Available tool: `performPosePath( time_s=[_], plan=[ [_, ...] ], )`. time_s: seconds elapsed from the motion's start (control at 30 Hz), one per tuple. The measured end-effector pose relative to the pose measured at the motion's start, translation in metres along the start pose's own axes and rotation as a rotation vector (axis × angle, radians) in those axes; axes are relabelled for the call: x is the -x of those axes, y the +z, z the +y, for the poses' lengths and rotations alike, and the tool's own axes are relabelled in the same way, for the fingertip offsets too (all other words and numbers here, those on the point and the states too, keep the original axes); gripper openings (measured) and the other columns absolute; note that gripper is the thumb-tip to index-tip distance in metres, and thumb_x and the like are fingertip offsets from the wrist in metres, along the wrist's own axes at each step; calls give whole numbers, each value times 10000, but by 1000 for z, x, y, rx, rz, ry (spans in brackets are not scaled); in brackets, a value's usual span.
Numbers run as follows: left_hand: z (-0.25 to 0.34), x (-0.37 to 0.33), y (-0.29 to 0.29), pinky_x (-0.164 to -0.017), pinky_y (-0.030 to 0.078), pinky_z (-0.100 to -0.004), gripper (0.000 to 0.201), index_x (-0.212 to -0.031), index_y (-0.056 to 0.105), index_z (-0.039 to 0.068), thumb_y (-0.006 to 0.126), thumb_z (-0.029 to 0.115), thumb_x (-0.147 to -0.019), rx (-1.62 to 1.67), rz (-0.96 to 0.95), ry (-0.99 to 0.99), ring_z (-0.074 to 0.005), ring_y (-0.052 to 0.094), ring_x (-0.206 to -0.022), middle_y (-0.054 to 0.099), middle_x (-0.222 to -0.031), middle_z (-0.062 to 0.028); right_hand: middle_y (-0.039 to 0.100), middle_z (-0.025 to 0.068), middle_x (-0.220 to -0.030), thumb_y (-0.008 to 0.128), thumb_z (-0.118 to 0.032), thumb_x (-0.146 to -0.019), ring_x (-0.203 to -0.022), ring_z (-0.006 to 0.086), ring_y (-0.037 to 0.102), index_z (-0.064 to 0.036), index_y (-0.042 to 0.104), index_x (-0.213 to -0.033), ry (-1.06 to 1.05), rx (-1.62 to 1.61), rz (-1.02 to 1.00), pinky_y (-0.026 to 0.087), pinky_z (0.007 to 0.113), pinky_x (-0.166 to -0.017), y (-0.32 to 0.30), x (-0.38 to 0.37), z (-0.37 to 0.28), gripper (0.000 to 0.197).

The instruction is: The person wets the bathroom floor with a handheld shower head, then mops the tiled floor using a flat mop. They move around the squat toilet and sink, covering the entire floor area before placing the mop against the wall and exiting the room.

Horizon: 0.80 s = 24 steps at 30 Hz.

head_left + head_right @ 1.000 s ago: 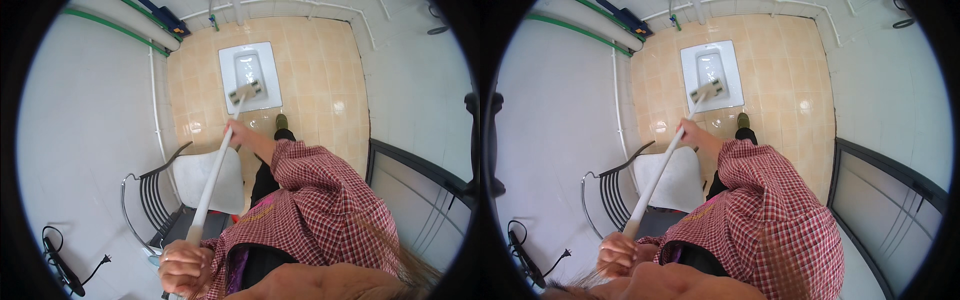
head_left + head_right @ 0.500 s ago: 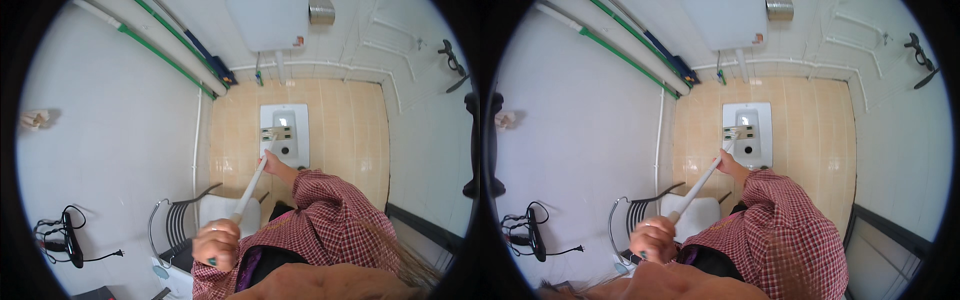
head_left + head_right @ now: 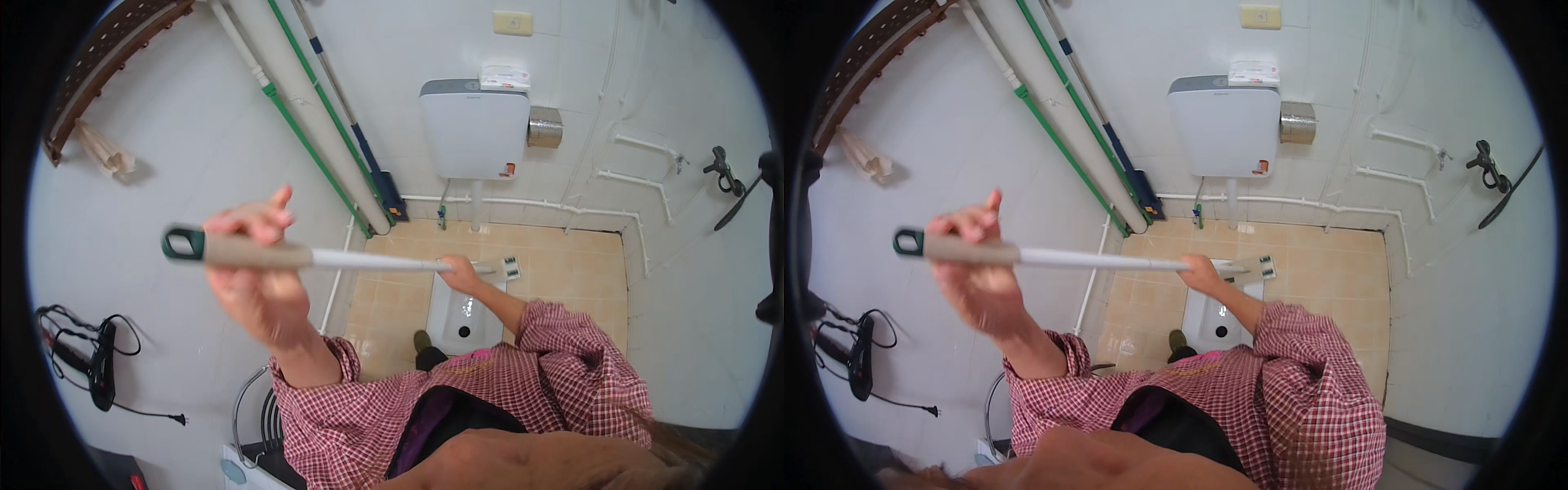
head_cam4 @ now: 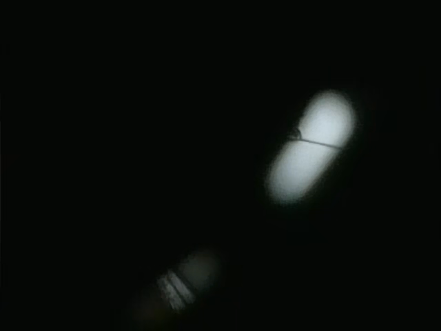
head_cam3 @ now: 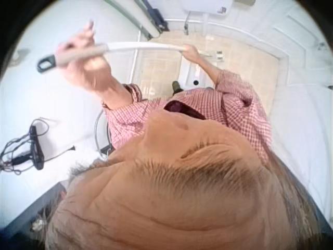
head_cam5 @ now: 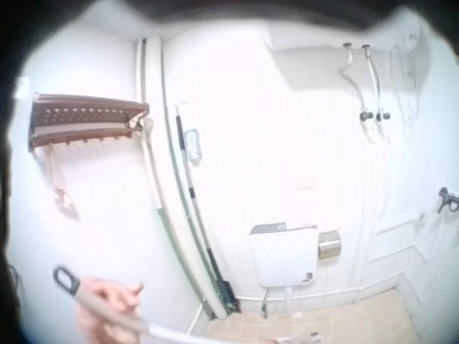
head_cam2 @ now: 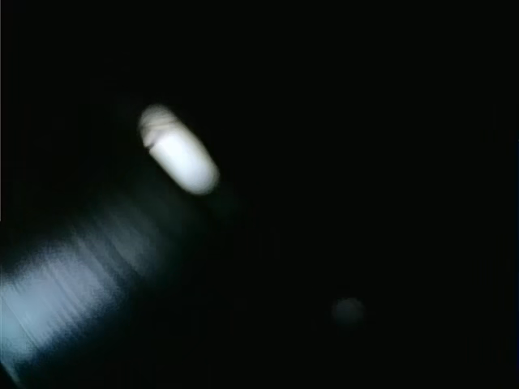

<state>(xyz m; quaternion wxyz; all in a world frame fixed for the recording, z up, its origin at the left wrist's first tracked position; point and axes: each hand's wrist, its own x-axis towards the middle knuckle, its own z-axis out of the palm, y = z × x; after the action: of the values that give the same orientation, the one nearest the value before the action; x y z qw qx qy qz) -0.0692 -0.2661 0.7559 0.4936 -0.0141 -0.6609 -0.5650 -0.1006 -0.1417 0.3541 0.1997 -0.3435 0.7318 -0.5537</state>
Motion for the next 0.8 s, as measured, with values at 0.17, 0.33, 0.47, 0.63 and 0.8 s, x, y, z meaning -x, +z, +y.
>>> performPosePath(
  time_s=[0.17,0.33,0.47,0.63,0.8],
  plan=[
    [-26,-43,-29,-490,460,-311,337,-1016,514,100,476,425,-934,560,-287,-287,-114,406,-543,478,-713,9,597,150,-664,605,-179,-723,-639,354,573,-62,594,-678,33,62,-149,450,423,-577,-11,-92,-27,126],
    [-55,-31,-49,-391,379,-232,331,-784,412,88,391,355,-978,461,-332,-224,-106,351,-452,399,-586,-19,581,144,-650,630,-167,-691,-662,363,571,-65,577,-653,-78,107,-243,448,445,-594,-29,-117,1,121],
    [-73,7,-47,-350,317,-227,379,-676,364,106,374,327,-984,411,-200,-305,-95,301,-399,349,-496,-10,591,111,-697,653,-176,-689,-705,339,581,-84,572,-671,-90,182,-133,452,431,-632,-38,-106,32,123],
    [-65,36,-45,-334,265,-212,405,-639,304,128,357,325,-988,301,-53,-243,-85,265,-374,314,-466,9,581,108,-719,671,-231,-699,-750,326,577,-97,567,-664,-83,266,84,442,424,-663,-27,-101,41,173],
    [-62,55,-30,-344,253,-208,425,-638,270,135,362,360,-985,139,-107,-221,-84,262,-375,303,-464,13,548,105,-655,715,-136,-689,-661,332,546,-66,526,-649,-124,88,180,447,417,-637,-20,-96,62,205]
  ],
)
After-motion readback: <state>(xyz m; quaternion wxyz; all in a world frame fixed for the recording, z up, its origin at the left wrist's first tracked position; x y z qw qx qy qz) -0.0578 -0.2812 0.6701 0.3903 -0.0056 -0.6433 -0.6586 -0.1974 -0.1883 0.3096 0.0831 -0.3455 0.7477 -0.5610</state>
